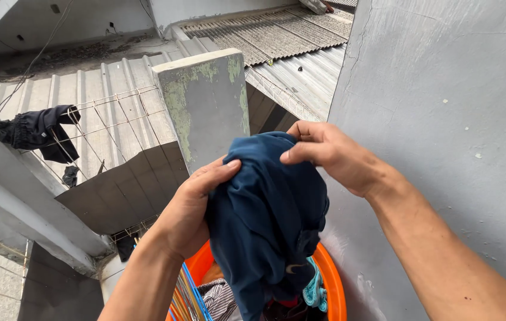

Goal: Hang several pieces of laundry on a bamboo drying rod using hangers.

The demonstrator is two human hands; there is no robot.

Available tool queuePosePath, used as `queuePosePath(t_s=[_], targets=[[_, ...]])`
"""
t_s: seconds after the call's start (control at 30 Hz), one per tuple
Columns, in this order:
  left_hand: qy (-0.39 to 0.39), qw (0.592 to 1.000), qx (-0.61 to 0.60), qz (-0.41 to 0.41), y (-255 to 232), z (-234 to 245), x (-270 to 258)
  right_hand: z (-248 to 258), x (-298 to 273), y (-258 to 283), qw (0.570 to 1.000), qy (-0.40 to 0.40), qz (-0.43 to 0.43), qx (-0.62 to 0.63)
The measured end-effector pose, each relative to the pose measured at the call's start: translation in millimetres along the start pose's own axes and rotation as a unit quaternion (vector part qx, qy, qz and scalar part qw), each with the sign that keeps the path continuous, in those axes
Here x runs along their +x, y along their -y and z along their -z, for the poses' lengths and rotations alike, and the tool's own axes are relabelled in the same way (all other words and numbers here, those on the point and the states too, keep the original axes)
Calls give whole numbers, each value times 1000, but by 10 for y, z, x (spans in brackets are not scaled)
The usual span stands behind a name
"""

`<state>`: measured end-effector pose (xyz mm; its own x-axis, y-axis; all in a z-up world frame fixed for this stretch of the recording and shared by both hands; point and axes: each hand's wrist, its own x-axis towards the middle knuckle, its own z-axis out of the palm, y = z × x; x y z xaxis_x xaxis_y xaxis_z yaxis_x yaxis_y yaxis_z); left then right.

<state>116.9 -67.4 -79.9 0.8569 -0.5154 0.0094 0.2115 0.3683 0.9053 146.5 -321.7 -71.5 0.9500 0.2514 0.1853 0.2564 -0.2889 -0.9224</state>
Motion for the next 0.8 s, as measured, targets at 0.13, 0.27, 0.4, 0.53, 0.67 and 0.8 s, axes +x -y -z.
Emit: queuePosePath(t_s=[0.13,0.27,0.4,0.53,0.67,0.8], targets=[[-12,1000,-5,21,-66,-91,-4,-211,-136,246,997,-10,-64,35],[-11,998,52,34,126,235,113,-127,-129,120,992,72,-55,83],[-50,976,204,59,248,330,131,-151,-54,-140,997,49,-59,15],[-67,949,297,79,330,294,120,-360,-23,-117,992,99,-49,67],[-92,869,474,105,231,254,6,-540,-46,-86,982,94,-156,44],[-69,885,457,62,307,663,139,-431,21,-401,983,112,-147,16]])
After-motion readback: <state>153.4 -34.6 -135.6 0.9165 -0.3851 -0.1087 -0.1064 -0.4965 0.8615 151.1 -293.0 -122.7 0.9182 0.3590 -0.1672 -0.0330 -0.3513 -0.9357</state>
